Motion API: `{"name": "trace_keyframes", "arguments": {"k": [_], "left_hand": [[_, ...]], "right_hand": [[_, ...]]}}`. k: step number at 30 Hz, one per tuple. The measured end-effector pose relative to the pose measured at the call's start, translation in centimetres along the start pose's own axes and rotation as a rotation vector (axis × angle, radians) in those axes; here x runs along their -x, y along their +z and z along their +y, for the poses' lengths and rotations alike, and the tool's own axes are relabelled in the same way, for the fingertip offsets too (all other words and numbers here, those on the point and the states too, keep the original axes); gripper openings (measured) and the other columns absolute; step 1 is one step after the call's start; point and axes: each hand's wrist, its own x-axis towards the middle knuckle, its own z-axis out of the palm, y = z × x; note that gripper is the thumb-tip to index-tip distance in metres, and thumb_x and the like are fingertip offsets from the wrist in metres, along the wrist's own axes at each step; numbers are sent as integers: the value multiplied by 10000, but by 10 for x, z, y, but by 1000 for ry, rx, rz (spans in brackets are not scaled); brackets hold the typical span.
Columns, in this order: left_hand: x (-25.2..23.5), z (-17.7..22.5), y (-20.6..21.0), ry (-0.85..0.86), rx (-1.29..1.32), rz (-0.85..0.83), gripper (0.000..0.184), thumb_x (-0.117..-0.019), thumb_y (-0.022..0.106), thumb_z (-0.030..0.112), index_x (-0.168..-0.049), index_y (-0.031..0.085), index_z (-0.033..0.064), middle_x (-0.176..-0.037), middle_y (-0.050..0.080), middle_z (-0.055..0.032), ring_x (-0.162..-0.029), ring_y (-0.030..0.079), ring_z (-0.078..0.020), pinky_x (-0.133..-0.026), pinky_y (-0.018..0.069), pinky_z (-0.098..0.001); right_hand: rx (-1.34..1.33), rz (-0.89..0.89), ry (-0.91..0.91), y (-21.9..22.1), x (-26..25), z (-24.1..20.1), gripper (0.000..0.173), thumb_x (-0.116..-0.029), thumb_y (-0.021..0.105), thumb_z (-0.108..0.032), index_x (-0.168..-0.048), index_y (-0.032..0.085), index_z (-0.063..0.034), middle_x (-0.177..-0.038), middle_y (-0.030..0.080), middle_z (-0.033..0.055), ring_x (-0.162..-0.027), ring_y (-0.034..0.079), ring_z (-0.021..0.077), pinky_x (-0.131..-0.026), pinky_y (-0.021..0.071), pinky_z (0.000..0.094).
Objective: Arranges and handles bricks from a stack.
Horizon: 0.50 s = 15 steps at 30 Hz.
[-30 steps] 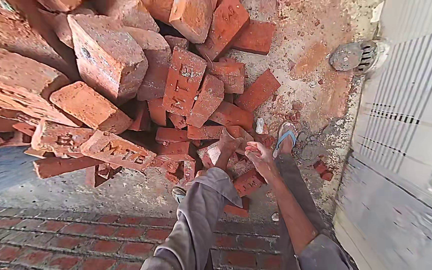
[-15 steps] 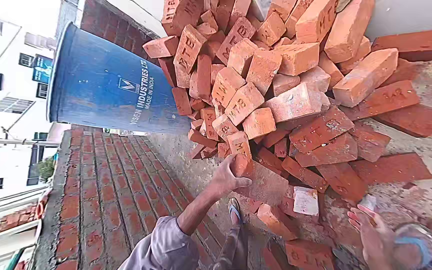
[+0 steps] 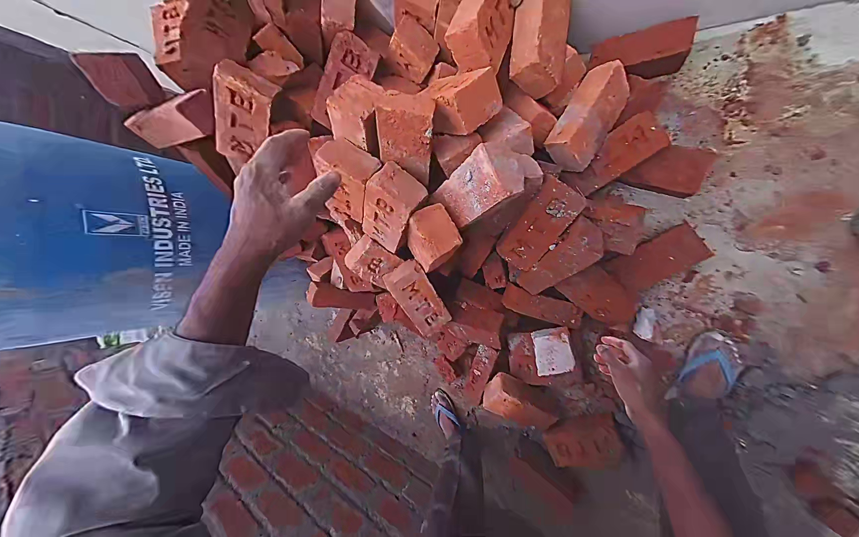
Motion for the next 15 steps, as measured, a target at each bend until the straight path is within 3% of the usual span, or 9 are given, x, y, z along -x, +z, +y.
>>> {"name": "trace_keyframes", "arguments": {"k": [2, 4, 6, 8, 11, 13, 15], "left_hand": [[45, 28, 139, 88, 123, -373, 674, -935, 634, 562, -1479, 522, 180, -1467, 567, -86, -1330, 563, -231, -1088, 476, -527], [96, 49, 272, 63, 314, -645, 629, -932, 673, 541, -1428, 583, 164, -1419, 612, -57, -1285, 600, -167, -1093, 508, -435], [132, 81, 376, 41, 378, -771, 624, -932, 696, 496, -1407, 591, 106, -1415, 613, -101, -1302, 595, -193, -1117, 492, -419], [151, 118, 446, 120, 211, -784, 670, -930, 671, 514, -1442, 565, 95, -1447, 589, -121, -1374, 528, -237, -1179, 405, -435], [134, 160, 493, 330, -66, -654, 676, -906, 664, 537, -1454, 562, 153, -1465, 562, -96, -1410, 474, -276, -1190, 367, -480], [109, 184, 484, 431, -149, -489, 700, -892, 719, 466, -1477, 522, 135, -1505, 504, -144, -1416, 444, -348, -1190, 345, -522], [83, 201, 459, 460, -224, -264, 715, -921, 689, 460, -1504, 472, 107, -1438, 541, -181, -1309, 517, -381, -1099, 422, -529]], "right_hand": [[-22, 37, 29, -4, 9, -7, 326, -959, 695, -315, -1248, 689, -166, -1095, 757, 14, -889, 758, 159, -770, 667, 382], [-74, 40, 26, -6, 8, -15, 338, -955, 690, -311, -1246, 687, -139, -1112, 749, 30, -911, 753, 162, -786, 662, 377], [-114, 35, 26, -13, 6, -25, 341, -956, 689, -300, -1248, 686, -124, -1135, 743, 40, -931, 750, 166, -801, 660, 378], [-132, 43, 55, -26, 10, -28, 344, -957, 686, -313, -1248, 689, -131, -1145, 742, 36, -935, 750, 161, -802, 660, 371], [-187, 65, 74, -45, 8, -32, 342, -966, 681, -317, -1254, 687, -132, -1162, 738, 38, -959, 748, 172, -808, 661, 379], [-224, 88, 77, -52, 9, -35, 339, -968, 683, -302, -1252, 687, -117, -1159, 740, 42, -958, 750, 179, -804, 664, 381], [-251, 94, 73, -54, 7, -37, 337, -968, 682, -299, -1252, 686, -118, -1154, 742, 38, -964, 748, 178, -810, 661, 379]]}}
